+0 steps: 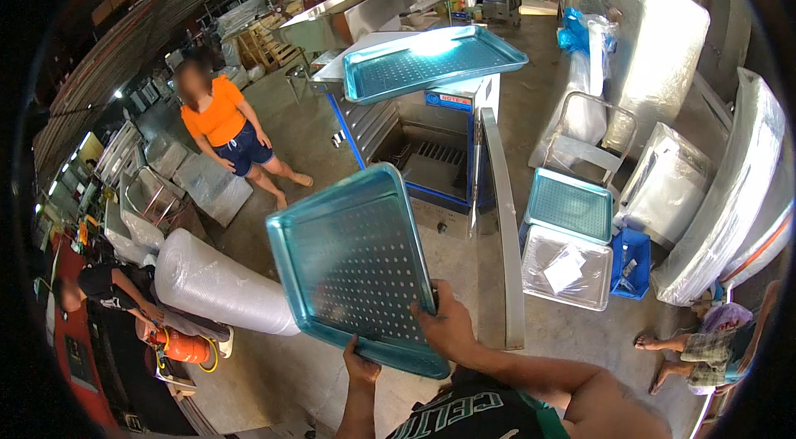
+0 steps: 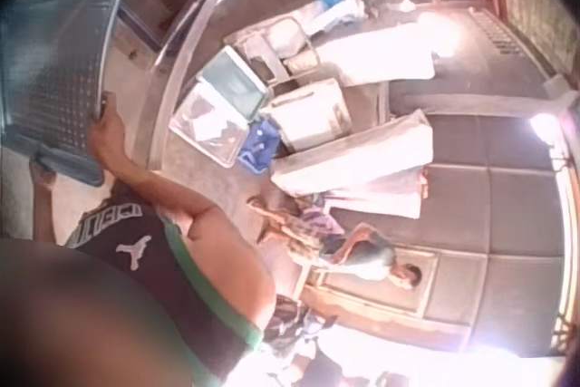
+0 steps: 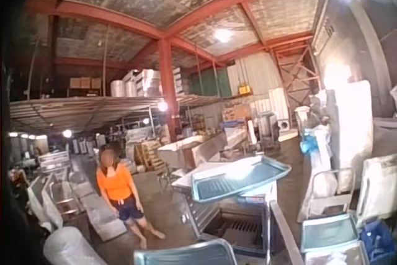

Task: The person carries a white appliance into a workshop and places it on the floor. They then pick up several teal perforated trays and a metal tray, placing them inside the appliance one by one. Finally, they wipe the top surface of the appliance with a cloth.

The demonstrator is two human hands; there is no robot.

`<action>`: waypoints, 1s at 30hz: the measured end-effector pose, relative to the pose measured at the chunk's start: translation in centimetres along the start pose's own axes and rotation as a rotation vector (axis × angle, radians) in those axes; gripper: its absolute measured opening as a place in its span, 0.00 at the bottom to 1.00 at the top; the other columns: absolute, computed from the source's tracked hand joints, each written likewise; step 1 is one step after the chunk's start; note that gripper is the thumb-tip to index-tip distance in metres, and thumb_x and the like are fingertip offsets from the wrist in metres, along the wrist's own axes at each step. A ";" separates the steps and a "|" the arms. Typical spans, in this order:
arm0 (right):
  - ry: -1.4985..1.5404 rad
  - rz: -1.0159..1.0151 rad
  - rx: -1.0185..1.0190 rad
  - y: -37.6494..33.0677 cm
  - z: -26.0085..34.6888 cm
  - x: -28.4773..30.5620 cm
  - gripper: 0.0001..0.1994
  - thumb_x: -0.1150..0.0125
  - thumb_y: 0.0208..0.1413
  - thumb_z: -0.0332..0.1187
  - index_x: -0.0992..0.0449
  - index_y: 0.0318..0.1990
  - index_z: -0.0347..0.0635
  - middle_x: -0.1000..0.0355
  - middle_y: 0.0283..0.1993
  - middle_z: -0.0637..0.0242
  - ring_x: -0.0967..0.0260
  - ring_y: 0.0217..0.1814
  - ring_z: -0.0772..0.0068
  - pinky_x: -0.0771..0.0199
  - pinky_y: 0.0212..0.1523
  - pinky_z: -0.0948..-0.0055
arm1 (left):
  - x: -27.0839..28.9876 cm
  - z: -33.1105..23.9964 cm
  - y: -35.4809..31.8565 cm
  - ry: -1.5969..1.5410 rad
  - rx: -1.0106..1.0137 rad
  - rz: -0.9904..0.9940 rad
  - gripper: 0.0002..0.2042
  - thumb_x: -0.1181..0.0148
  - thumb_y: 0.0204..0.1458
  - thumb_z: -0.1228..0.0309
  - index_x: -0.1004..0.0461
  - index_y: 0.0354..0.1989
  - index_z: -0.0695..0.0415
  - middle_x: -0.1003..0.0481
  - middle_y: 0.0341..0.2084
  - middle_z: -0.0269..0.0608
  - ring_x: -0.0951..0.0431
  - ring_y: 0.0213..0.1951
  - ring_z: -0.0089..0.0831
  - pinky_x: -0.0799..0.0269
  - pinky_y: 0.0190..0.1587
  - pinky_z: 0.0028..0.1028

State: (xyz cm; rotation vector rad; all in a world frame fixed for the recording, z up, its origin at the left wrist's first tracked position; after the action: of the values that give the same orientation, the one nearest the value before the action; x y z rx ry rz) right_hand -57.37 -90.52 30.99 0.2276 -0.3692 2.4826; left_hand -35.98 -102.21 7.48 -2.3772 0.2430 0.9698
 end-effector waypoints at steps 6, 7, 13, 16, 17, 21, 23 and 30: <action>-1.114 -0.212 0.342 5.7 -0.3 4.7 0.39 0.32 0.55 0.48 0.40 0.71 0.44 0.55 0.77 0.39 0.57 0.79 0.39 0.54 0.75 0.43 | 8.6 -3.2 10.2 -0.018 0.312 -0.011 0.21 0.47 0.50 0.75 0.33 0.55 0.67 0.24 0.49 0.51 0.22 0.51 0.48 0.24 0.57 0.47; -1.161 -0.267 0.297 7.4 -0.6 6.0 0.41 0.30 0.54 0.47 0.42 0.72 0.45 0.64 0.80 0.41 0.65 0.82 0.38 0.60 0.77 0.41 | 9.6 -3.8 12.0 0.045 0.343 0.010 0.20 0.46 0.51 0.75 0.33 0.54 0.68 0.24 0.49 0.50 0.22 0.50 0.47 0.23 0.56 0.47; -0.940 -0.431 0.073 9.9 -2.7 9.4 0.47 0.28 0.51 0.33 0.52 0.76 0.44 0.62 0.79 0.40 0.64 0.82 0.38 0.56 0.77 0.46 | 9.7 -2.8 24.6 0.103 0.451 -0.172 0.17 0.47 0.53 0.73 0.32 0.50 0.69 0.25 0.48 0.52 0.22 0.49 0.49 0.22 0.53 0.47; -0.838 -0.552 0.063 9.7 -2.9 10.0 0.47 0.30 0.52 0.31 0.55 0.76 0.44 0.56 0.77 0.39 0.55 0.78 0.37 0.51 0.75 0.49 | 8.6 -1.2 31.4 0.154 0.449 -0.086 0.18 0.49 0.53 0.74 0.33 0.52 0.68 0.27 0.47 0.53 0.24 0.50 0.52 0.26 0.57 0.52; -0.834 -0.580 0.029 10.0 -3.0 10.4 0.46 0.31 0.54 0.32 0.55 0.76 0.44 0.51 0.75 0.38 0.51 0.77 0.37 0.49 0.74 0.51 | 8.4 -0.6 34.0 0.199 0.473 -0.110 0.18 0.49 0.53 0.74 0.33 0.52 0.68 0.27 0.47 0.53 0.24 0.50 0.51 0.26 0.57 0.53; -0.764 -0.828 -0.318 12.2 -3.8 12.8 0.29 0.38 0.62 0.42 0.38 0.68 0.45 0.28 0.58 0.41 0.32 0.62 0.38 0.35 0.62 0.50 | 7.4 2.9 43.9 0.266 0.538 -0.129 0.17 0.49 0.52 0.75 0.31 0.51 0.62 0.25 0.42 0.46 0.20 0.43 0.42 0.18 0.41 0.44; -0.942 -0.883 -0.586 13.4 -4.4 13.9 0.20 0.45 0.65 0.48 0.29 0.55 0.44 0.24 0.44 0.44 0.26 0.50 0.41 0.31 0.50 0.49 | 7.0 4.3 47.6 0.350 0.592 -0.136 0.15 0.48 0.52 0.75 0.30 0.49 0.58 0.24 0.39 0.42 0.20 0.40 0.38 0.18 0.34 0.40; -1.082 -1.017 -0.518 14.5 -5.8 15.7 0.25 0.55 0.69 0.54 0.29 0.32 0.39 0.35 0.21 0.47 0.36 0.21 0.46 0.42 0.25 0.51 | 3.5 10.0 55.9 0.397 0.620 -0.018 0.22 0.42 0.49 0.74 0.30 0.56 0.53 0.26 0.48 0.41 0.22 0.49 0.44 0.20 0.46 0.56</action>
State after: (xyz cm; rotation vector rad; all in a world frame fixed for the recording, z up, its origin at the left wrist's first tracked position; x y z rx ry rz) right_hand -79.00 -91.34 26.29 1.1839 -0.9904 1.0399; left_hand -59.52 -142.83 -24.63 -1.9552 0.5773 0.3256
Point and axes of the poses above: each hand's wrist, its own y-axis towards the middle knuckle, its own x-axis out of the back of the hand, z = x × y, the point moved 3 cm from there along y, towards the middle knuckle
